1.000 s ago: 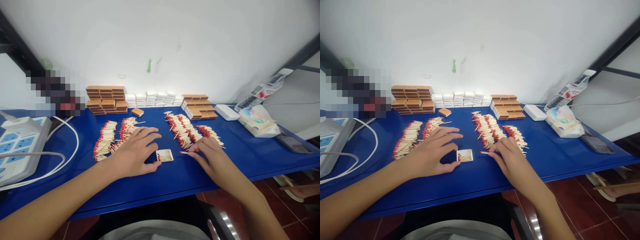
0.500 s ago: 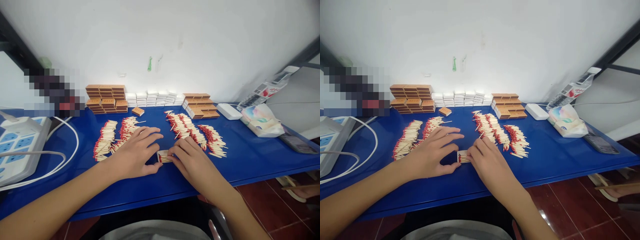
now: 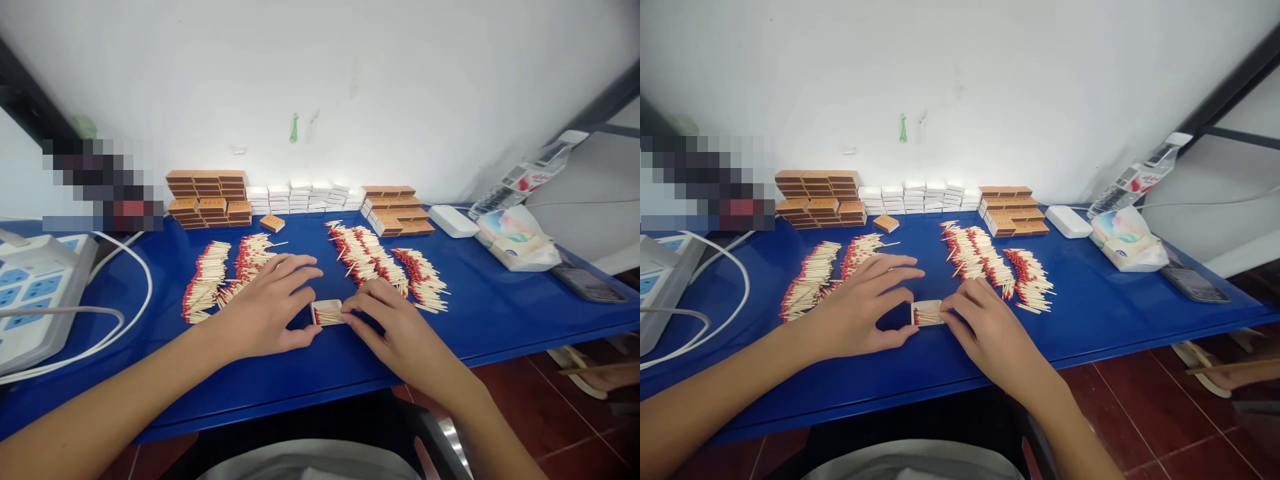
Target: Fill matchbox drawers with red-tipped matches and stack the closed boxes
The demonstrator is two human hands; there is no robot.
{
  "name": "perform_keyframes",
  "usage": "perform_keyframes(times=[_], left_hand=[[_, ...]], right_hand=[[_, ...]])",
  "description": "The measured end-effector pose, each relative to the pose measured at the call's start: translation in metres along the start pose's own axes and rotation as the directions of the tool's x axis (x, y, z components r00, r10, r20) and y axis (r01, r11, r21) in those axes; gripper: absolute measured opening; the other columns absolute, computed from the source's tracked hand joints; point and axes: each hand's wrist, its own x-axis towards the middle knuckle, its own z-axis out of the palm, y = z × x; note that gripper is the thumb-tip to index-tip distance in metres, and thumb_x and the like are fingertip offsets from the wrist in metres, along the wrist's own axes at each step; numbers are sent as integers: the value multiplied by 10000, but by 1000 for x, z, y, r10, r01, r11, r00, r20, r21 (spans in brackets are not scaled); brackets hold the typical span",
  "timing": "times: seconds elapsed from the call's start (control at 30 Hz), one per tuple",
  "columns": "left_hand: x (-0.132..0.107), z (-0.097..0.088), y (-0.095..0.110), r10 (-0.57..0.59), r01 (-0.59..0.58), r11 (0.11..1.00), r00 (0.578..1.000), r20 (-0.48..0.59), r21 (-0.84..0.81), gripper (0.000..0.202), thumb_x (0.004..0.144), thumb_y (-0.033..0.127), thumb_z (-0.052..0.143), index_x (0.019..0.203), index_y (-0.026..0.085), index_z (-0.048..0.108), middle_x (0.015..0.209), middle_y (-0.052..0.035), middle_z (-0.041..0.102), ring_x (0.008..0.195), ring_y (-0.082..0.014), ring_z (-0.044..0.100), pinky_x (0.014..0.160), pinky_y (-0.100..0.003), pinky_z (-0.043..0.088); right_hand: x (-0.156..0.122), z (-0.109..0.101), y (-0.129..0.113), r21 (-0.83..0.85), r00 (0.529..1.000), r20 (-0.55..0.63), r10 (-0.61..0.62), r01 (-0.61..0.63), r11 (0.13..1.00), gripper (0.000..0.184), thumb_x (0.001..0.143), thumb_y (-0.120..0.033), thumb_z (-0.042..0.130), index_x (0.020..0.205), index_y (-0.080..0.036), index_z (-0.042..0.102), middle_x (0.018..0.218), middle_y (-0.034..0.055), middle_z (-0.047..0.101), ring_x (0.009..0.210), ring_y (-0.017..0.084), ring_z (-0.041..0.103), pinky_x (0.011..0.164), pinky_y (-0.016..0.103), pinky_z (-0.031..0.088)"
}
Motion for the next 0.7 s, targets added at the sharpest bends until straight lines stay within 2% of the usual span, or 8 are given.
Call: perform_keyframes(times=[0.17, 0.4, 0.53, 0.63, 0.7], left_hand=[[-2, 2, -1, 4, -4, 1000, 1000, 9, 18, 192, 984, 384, 750, 1002, 195, 725, 1440, -165, 732, 1508, -405, 571, 1245, -631, 481], [-1, 3, -1, 21, -21, 999, 1000, -15, 27, 187, 1011, 362, 704, 989, 177, 719, 1412, -169, 746, 1483, -397, 594, 1228, -610, 497], [-2, 3, -1, 19, -19, 999, 1000, -12, 29, 190, 1008, 368, 711, 988, 179, 722, 1411, -174, 746, 1484, -399, 593, 1226, -616, 495], [-3, 2, -2, 15, -15, 999, 1000, -7, 29, 206, 1015, 379, 705, 980, 177, 722, 1412, -176, 746, 1486, -401, 589, 1225, -617, 494], [-4, 2, -3, 12, -11, 1000, 1000, -6, 25, 207, 1016, 381, 703, 983, 177, 723, 1410, -177, 746, 1487, -399, 589, 1225, -616, 495]], right_hand=[[-1, 0, 3, 12, 1000, -31, 3, -3, 1000, 149, 1122, -221, 576, 1106, -259, 719, 1060, 81, 693, 1010, 246, 678, 901, 418, 592], [-2, 7, 3, 48, 1000, -2, -19, 19, 999, 178, 1126, -210, 579, 1148, -249, 751, 1064, 80, 668, 1000, 224, 672, 901, 406, 598], [-4, -7, 14, -16, 996, -84, -18, 17, 1000, 160, 1111, -206, 608, 1160, -256, 752, 1060, 75, 688, 993, 227, 697, 904, 408, 595], [-12, -24, 34, -99, 987, -161, 17, -33, 995, 136, 1101, -221, 626, 1140, -256, 751, 1033, 68, 717, 952, 227, 712, 875, 405, 593], [-17, -32, 48, -149, 987, -154, 39, -62, 987, 136, 1100, -238, 624, 1138, -255, 754, 1038, 69, 729, 952, 236, 719, 870, 413, 592]])
